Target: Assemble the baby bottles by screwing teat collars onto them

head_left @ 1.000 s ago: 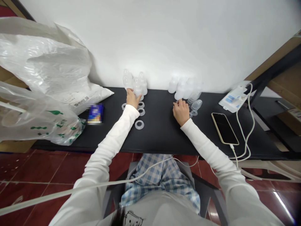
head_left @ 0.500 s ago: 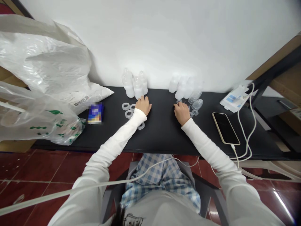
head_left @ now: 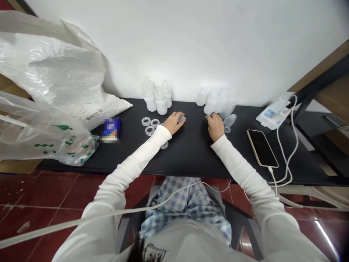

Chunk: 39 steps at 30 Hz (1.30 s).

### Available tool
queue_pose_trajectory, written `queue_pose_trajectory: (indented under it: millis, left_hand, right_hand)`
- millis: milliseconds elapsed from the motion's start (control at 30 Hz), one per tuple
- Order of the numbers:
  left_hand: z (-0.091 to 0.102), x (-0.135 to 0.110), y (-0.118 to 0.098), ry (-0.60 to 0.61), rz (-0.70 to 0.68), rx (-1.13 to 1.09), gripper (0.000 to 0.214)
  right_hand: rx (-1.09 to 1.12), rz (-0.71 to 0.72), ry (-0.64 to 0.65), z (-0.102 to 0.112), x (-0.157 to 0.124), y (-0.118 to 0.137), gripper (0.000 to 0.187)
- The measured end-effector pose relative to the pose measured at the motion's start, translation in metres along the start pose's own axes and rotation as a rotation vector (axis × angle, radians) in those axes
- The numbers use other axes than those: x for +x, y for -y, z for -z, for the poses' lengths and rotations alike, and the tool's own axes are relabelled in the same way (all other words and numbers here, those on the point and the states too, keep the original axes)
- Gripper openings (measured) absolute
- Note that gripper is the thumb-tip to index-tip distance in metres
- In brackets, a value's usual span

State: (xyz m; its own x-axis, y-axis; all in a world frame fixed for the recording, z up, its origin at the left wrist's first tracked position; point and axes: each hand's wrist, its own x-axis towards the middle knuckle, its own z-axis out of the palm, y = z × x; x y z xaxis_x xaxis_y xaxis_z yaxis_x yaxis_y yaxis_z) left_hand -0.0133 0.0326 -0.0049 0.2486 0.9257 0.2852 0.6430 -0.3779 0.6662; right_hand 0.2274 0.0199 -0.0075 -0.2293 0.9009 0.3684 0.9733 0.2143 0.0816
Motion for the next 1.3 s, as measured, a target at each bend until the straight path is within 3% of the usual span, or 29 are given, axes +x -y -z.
queue_pose_trajectory:
  millis: [100,200,267,367,500,600,700,967,1133,1300]
  left_hand:
    - [0.003,0.004,-0.008,-0.036,0.196,-0.382,0.023]
    - [0.009,0.007,-0.016,0.021,0.392,-0.755,0.021]
    - [0.011,0.007,-0.019,0.05,0.46,-0.886,0.02]
    - [0.008,0.007,-0.017,0.036,0.453,-0.924,0.021]
    - [-0.005,0.007,-0.007,-0.002,0.334,-0.875,0.021]
    - [-0.012,0.007,0.0,-0.032,0.268,-0.817,0.022]
    - [-0.015,0.006,0.002,-0.021,0.229,-0.772,0.023]
    - [-0.015,0.0,-0.002,0.04,0.096,-0.708,0.028]
    - [-0.016,-0.001,-0.006,0.053,0.123,-0.706,0.023]
    - [-0.016,-0.003,-0.014,0.031,0.155,-0.715,0.02]
  right_hand:
    - [0.031,-0.011,-0.04,-0.001,0.003,-0.007,0.041]
    - [0.09,-0.02,-0.08,0.0,0.005,-0.009,0.041]
    - [0.175,-0.022,-0.134,0.004,0.005,-0.006,0.041]
    - [0.424,0.02,-0.292,0.013,0.003,0.006,0.033]
    - [0.915,0.075,-0.466,0.019,-0.002,0.031,0.014]
    - [1.216,0.018,-0.44,0.014,-0.005,0.046,0.014]
    - [1.345,0.015,-0.369,0.007,-0.005,0.054,0.02]
    - [1.257,0.018,-0.434,-0.008,0.002,0.057,0.019]
    - [1.114,0.03,-0.478,-0.01,0.007,0.056,0.016]
    - [0.916,0.077,-0.424,-0.007,0.011,0.053,0.019]
